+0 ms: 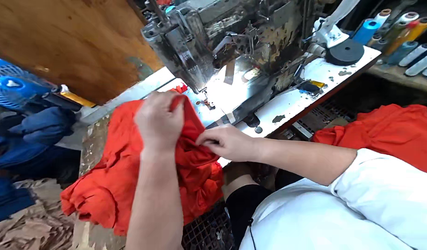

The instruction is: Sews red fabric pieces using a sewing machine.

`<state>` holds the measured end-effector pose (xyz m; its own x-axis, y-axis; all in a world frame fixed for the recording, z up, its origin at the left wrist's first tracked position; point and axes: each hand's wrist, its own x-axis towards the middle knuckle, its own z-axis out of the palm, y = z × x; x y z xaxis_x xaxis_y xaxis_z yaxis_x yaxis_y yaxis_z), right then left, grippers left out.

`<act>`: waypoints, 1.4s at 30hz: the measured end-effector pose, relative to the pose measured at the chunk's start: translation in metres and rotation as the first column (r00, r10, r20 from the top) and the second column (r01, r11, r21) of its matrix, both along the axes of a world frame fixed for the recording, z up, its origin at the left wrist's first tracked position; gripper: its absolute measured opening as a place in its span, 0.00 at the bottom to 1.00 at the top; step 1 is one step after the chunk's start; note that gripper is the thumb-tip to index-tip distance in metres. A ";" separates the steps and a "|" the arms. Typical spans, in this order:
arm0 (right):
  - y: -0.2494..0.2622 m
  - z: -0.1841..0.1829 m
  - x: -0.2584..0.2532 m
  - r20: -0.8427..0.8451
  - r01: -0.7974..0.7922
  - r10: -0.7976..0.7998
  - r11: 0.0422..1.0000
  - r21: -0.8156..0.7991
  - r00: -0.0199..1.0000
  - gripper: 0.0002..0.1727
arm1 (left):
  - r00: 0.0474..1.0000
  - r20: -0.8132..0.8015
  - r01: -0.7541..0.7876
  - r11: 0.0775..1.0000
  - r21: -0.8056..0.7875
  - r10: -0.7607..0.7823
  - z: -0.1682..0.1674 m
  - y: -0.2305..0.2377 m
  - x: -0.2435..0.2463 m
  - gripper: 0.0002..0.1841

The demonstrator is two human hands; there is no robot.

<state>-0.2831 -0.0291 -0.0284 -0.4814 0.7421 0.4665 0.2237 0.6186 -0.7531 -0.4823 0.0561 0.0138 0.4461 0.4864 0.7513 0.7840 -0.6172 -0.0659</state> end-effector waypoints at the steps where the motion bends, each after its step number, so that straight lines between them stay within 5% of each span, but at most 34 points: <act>1: 0.000 -0.012 0.012 0.030 0.035 -0.031 0.988 -0.151 0.999 0.13 | 0.996 -0.058 -0.073 0.980 -0.186 0.063 -0.012 0.004 0.015 0.11; 3: -0.004 -0.027 0.036 0.029 0.058 -0.051 0.921 -0.384 0.998 0.15 | 0.978 -0.101 -0.208 0.796 -0.568 0.183 -0.017 0.002 0.044 0.13; 7: -0.003 -0.026 0.063 -0.144 0.036 -0.138 0.832 -0.553 0.980 0.13 | 0.955 -0.068 -0.252 0.670 -0.698 0.287 -0.014 0.025 0.059 0.14; 11: 0.019 -0.027 0.060 -0.151 0.110 -0.215 0.852 -0.512 0.965 0.12 | 0.986 0.016 -0.132 0.832 -0.539 0.167 -0.026 0.058 0.066 0.13; 20: 0.022 -0.037 0.053 -0.161 0.142 -0.223 0.904 -0.404 0.961 0.13 | 0.973 0.172 -0.016 0.783 -0.622 0.156 -0.024 0.065 0.068 0.14; 32: 0.032 -0.040 0.044 -0.125 0.174 -0.249 0.886 -0.429 0.961 0.13 | 0.990 -0.135 -0.042 0.862 -0.505 -0.031 -0.031 0.103 0.049 0.19; 35: 0.035 -0.040 0.040 -0.118 0.180 -0.258 0.875 -0.450 0.959 0.12 | 0.975 -0.220 -0.165 0.756 -0.634 0.028 -0.002 0.089 0.063 0.17; 39: 0.022 -0.036 0.045 -0.174 0.131 -0.234 0.879 -0.458 0.957 0.13 | 0.958 -0.280 -0.207 0.835 -0.509 0.067 0.001 0.069 0.052 0.18; 42: 0.011 -0.034 0.054 -0.187 0.114 -0.218 0.886 -0.450 0.958 0.13 | 0.975 -0.217 -0.150 0.861 -0.486 0.048 -0.003 -0.008 0.048 0.21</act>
<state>-0.2294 -0.0186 -0.0626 -0.2535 0.9534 0.1636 0.0864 0.1908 -0.9778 -0.4345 0.0480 0.0111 0.4845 0.8206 0.3031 0.8464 -0.5273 0.0744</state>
